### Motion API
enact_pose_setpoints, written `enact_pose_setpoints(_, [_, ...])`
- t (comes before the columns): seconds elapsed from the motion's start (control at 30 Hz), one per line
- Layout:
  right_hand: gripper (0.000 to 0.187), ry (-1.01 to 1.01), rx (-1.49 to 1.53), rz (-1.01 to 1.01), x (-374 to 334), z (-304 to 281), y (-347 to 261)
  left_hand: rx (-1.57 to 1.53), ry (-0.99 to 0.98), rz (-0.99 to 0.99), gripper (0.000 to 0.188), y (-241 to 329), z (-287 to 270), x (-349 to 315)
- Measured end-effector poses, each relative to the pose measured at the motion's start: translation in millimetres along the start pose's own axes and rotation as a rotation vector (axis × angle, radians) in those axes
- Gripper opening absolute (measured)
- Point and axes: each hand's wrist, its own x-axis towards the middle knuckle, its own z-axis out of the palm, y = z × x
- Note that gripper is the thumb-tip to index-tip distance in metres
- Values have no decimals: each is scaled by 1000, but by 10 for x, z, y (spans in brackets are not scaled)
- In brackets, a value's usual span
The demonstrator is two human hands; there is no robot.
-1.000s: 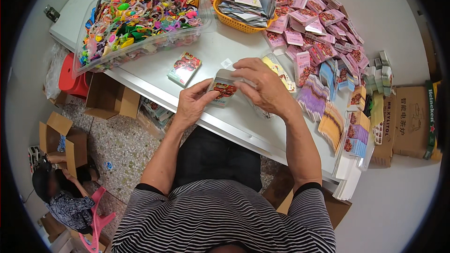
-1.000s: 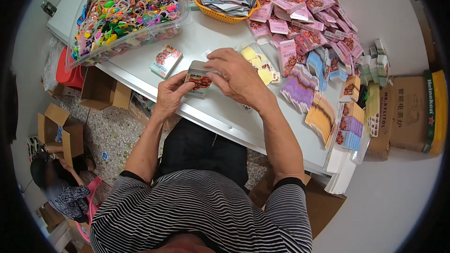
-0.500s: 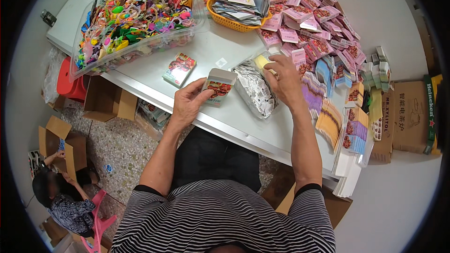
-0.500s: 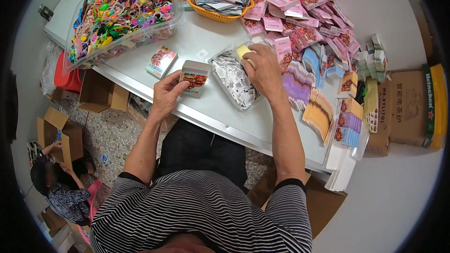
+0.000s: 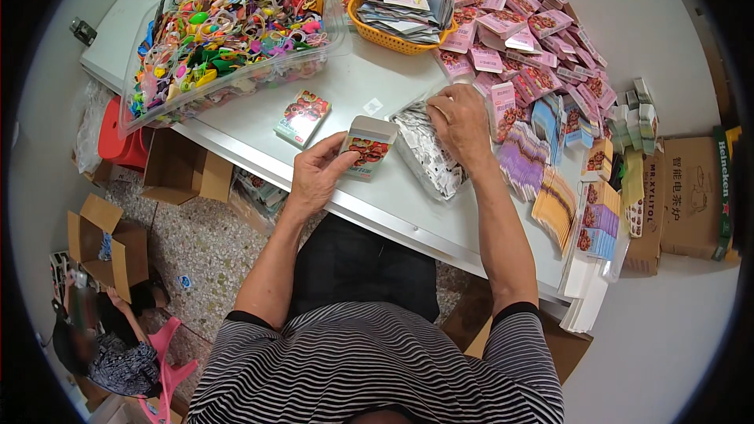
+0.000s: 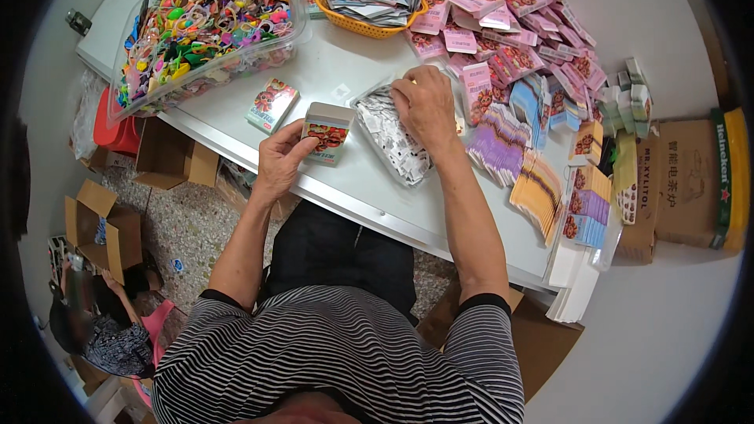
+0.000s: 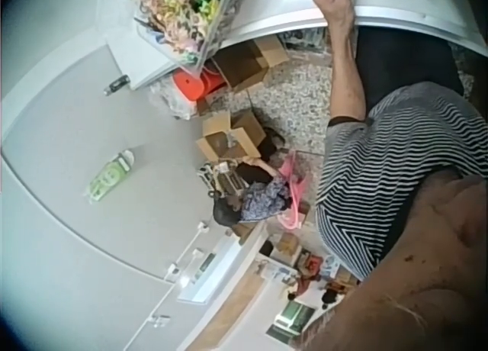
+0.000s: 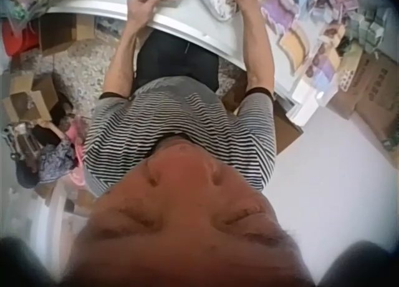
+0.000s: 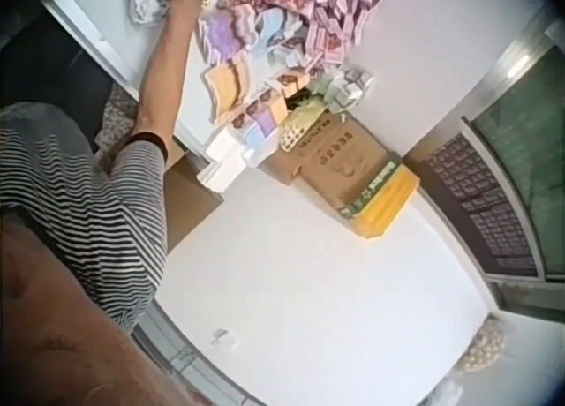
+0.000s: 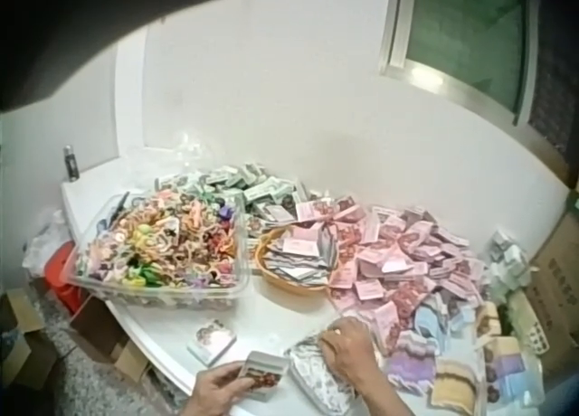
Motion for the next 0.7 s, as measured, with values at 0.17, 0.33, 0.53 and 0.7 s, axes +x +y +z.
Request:
enact_pose_setpoints(0.17, [11,-17,-34,-1,66,31,-49,-21,-14,6,40,63,-1,5])
enact_pose_setpoints(0.33, [9,-39,-65,-17,51,120,-20,-38,-22,-6,39,10,-31,23])
enact_pose_setpoints(0.53, [12,6,-39,-44,22,101,-30,-27,-21,-9,40,-19,-62,10])
enact_pose_setpoints(0.7, [13,3,-18,-15,38,116,-73,-26,-5,-8,39,-19,-50,4])
